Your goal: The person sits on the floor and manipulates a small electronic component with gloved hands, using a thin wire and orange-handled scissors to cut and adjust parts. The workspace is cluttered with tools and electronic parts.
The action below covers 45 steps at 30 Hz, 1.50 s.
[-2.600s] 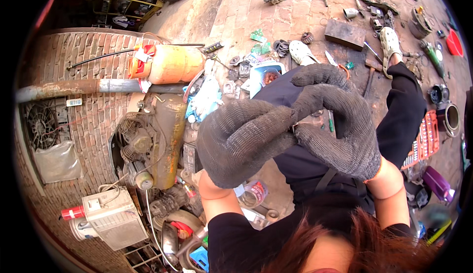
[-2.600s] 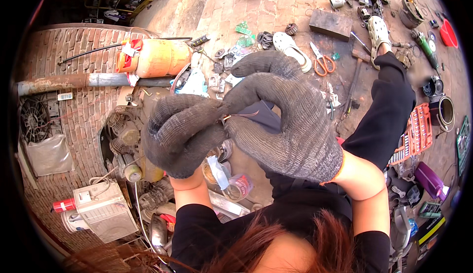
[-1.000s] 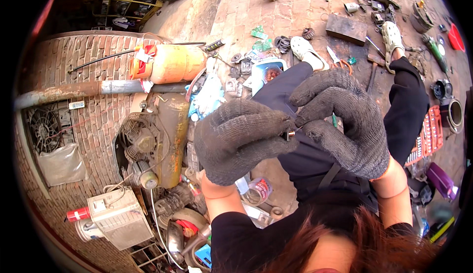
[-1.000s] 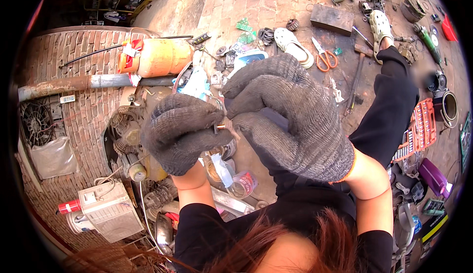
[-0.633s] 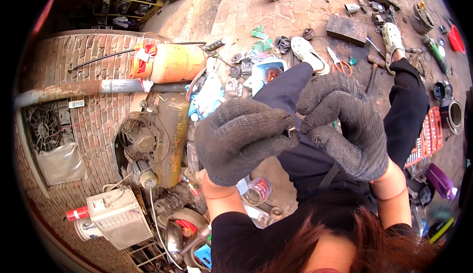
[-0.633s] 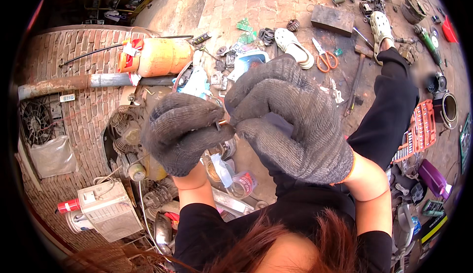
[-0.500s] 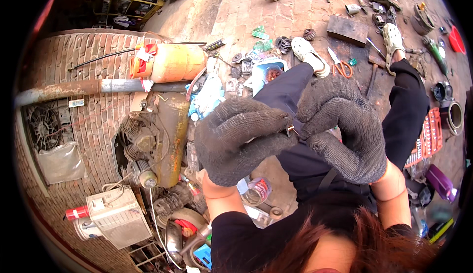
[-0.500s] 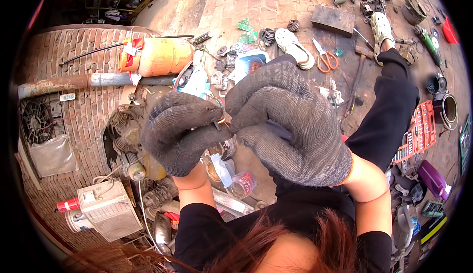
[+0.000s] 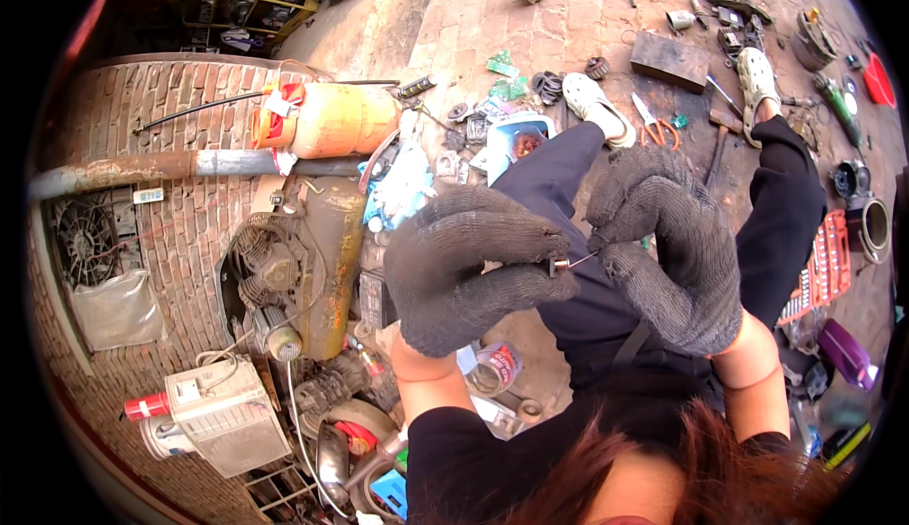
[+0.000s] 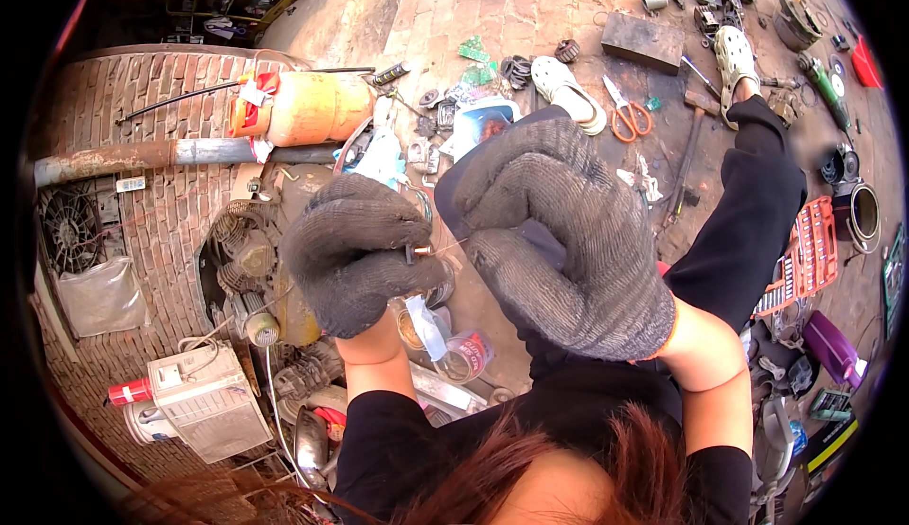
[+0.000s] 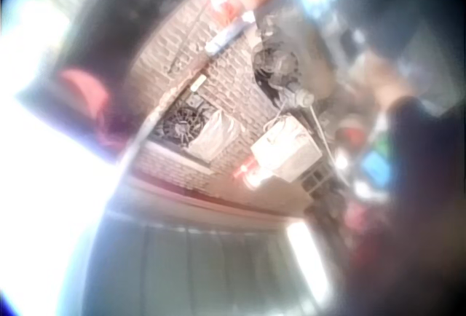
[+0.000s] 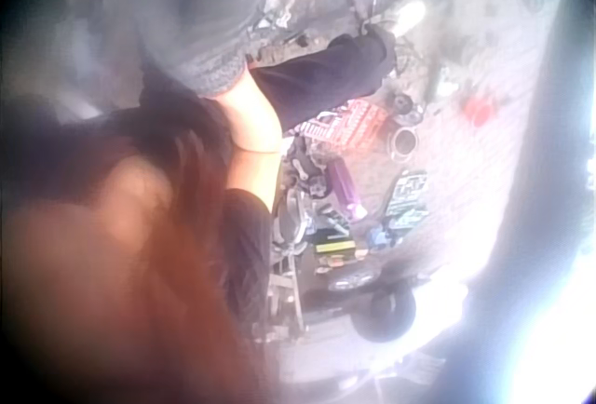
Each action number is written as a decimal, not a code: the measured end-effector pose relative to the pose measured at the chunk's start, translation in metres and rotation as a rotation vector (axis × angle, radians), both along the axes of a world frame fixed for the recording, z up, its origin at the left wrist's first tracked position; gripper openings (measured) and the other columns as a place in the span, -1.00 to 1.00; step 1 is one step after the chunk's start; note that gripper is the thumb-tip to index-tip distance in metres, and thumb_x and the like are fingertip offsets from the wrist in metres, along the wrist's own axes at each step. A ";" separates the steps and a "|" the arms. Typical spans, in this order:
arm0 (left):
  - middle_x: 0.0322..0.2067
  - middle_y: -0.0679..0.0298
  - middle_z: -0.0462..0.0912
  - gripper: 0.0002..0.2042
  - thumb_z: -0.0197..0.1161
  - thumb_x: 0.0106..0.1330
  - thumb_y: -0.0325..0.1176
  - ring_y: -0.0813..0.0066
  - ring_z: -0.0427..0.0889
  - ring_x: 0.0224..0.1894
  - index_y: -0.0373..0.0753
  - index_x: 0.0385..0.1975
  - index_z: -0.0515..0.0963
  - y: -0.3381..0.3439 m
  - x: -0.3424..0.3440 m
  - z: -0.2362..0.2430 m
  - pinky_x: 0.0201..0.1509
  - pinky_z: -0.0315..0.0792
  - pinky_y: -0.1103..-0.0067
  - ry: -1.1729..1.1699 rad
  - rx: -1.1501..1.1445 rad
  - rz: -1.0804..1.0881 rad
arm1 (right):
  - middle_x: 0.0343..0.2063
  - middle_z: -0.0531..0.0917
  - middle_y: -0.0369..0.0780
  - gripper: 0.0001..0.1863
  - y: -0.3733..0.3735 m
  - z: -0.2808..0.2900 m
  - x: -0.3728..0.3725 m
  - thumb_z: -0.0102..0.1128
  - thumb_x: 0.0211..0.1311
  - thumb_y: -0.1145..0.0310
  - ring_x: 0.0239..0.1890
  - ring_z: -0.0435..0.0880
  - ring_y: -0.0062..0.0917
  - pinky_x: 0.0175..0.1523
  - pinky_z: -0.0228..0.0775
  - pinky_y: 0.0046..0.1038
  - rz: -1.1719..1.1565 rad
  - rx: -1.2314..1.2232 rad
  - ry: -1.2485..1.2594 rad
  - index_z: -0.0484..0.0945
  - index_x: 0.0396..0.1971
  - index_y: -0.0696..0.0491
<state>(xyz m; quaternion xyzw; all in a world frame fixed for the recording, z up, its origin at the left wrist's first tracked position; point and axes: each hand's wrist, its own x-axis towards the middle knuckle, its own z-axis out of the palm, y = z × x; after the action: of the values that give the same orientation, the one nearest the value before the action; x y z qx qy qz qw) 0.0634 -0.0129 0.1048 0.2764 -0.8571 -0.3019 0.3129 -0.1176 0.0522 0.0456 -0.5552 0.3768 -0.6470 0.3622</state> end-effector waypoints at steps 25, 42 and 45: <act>-0.48 0.26 0.64 -0.69 0.50 -0.34 -0.48 0.39 0.60 -0.41 -0.23 -0.48 0.64 0.007 0.001 -0.001 -0.38 0.46 0.53 0.017 -0.056 0.102 | -0.34 0.47 -0.18 -0.91 0.008 -0.009 0.004 0.05 0.16 0.54 -0.30 0.46 -0.50 -0.11 0.34 -0.44 0.361 0.021 -0.538 0.32 -0.42 0.12; -0.47 0.26 0.59 -0.67 0.49 -0.36 -0.59 0.51 0.54 -0.44 -0.27 -0.49 0.61 0.001 0.002 -0.002 -0.39 0.39 0.62 0.075 0.058 0.178 | -0.35 0.43 -0.32 -0.52 0.013 -0.013 -0.005 0.08 0.25 0.20 -0.43 0.35 -0.64 -0.06 0.39 -0.36 0.010 0.139 -0.777 0.34 0.03 0.25; -0.53 0.22 0.54 -0.72 0.33 -0.41 -0.62 0.45 0.49 -0.39 -0.34 -0.55 0.53 -0.001 -0.002 -0.006 -0.34 0.37 0.57 0.226 0.083 0.249 | -0.33 0.46 -0.28 -0.56 0.011 -0.016 -0.011 0.02 0.28 0.24 -0.37 0.42 -0.60 -0.07 0.38 -0.40 -0.066 0.100 -0.661 0.36 0.01 0.27</act>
<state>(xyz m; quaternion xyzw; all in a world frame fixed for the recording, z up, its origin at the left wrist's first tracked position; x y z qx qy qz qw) 0.0611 -0.0141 0.0991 0.3576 -0.7623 -0.3251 0.4306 -0.1287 0.0632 0.0292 -0.2843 0.2879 -0.7842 0.4704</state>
